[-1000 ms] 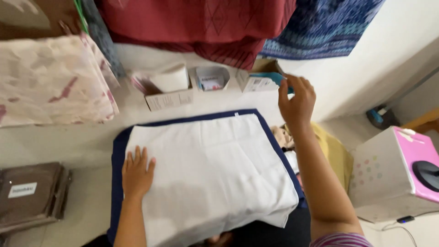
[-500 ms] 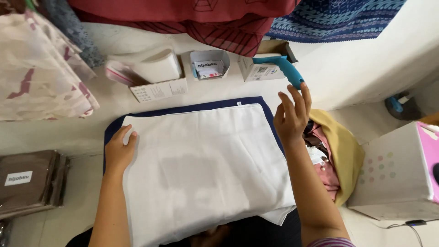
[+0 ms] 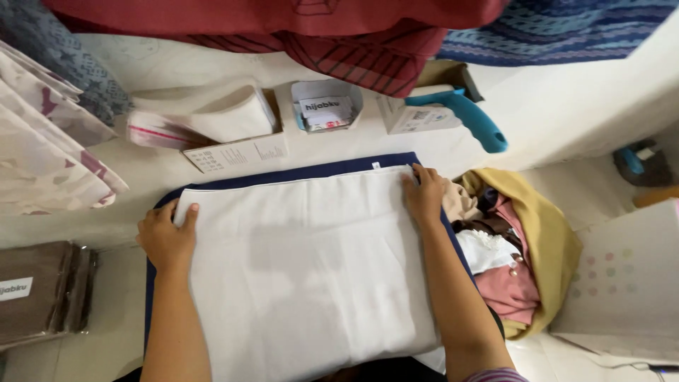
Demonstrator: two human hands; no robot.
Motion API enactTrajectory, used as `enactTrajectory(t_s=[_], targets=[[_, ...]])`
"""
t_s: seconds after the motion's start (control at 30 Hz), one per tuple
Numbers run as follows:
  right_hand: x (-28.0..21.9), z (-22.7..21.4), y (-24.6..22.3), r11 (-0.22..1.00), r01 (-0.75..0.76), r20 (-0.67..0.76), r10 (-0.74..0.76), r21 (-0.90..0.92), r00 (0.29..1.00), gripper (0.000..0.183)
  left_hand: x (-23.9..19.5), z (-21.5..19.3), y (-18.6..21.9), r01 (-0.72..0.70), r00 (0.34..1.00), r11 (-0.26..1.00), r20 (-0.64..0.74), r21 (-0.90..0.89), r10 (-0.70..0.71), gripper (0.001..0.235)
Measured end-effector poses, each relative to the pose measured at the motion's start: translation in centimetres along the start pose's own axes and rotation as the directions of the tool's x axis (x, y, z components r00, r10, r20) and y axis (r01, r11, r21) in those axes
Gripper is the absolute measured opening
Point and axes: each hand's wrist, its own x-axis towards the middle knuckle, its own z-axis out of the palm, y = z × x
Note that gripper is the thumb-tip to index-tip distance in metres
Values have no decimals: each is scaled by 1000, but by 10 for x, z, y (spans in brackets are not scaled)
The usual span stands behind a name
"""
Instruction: The person uses a lint roller on a white cloth laid over a blue surface, then folds the cloth into a compact rectangle. The person smooths the fabric with their hands and continues rolling and folding until the cloth is neatly stacked.
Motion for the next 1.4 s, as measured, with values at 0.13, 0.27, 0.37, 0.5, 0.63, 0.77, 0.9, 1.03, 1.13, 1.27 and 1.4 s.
enactTrajectory(t_s=[0.13,0.27,0.37,0.5,0.63,0.77,0.9,1.03,1.13,1.27,1.4], targets=[[0,20,31,998,-31,61,34,-55,998,32,5,19,-15,-58,993,997,-100,55,63,39],[4,18,39,998,-2,105,9,-64,994,33,10,33,-27,-145,977,989,-154,14,145,27],[6,19,40,1000,20,145,-20,0,989,38,13,31,-27,-151,973,984,-187,-92,132,22],[7,21,56,996,72,135,-65,-44,989,39,11,31,-25,-69,987,972,-160,-224,33,27],[5,22,60,993,76,148,-62,-93,987,37,9,12,-16,11,992,949,-112,-316,-49,25],[4,12,47,1000,25,151,-25,1,988,28,8,5,-11,92,992,903,-44,-419,-122,28],[3,7,42,993,-117,208,111,17,972,19,9,4,-8,123,985,828,-33,-546,-168,25],[5,0,16,991,-125,213,111,53,971,29,8,7,-13,124,981,783,-42,-610,-188,28],[10,5,22,994,-79,214,60,80,975,32,10,17,-20,99,982,746,-57,-658,-181,17],[10,-1,20,992,-100,185,85,77,979,20,12,24,-25,43,987,763,-91,-645,-133,15],[7,-9,2,976,-193,191,171,102,967,12,8,25,-31,44,986,717,-85,-696,-144,14]])
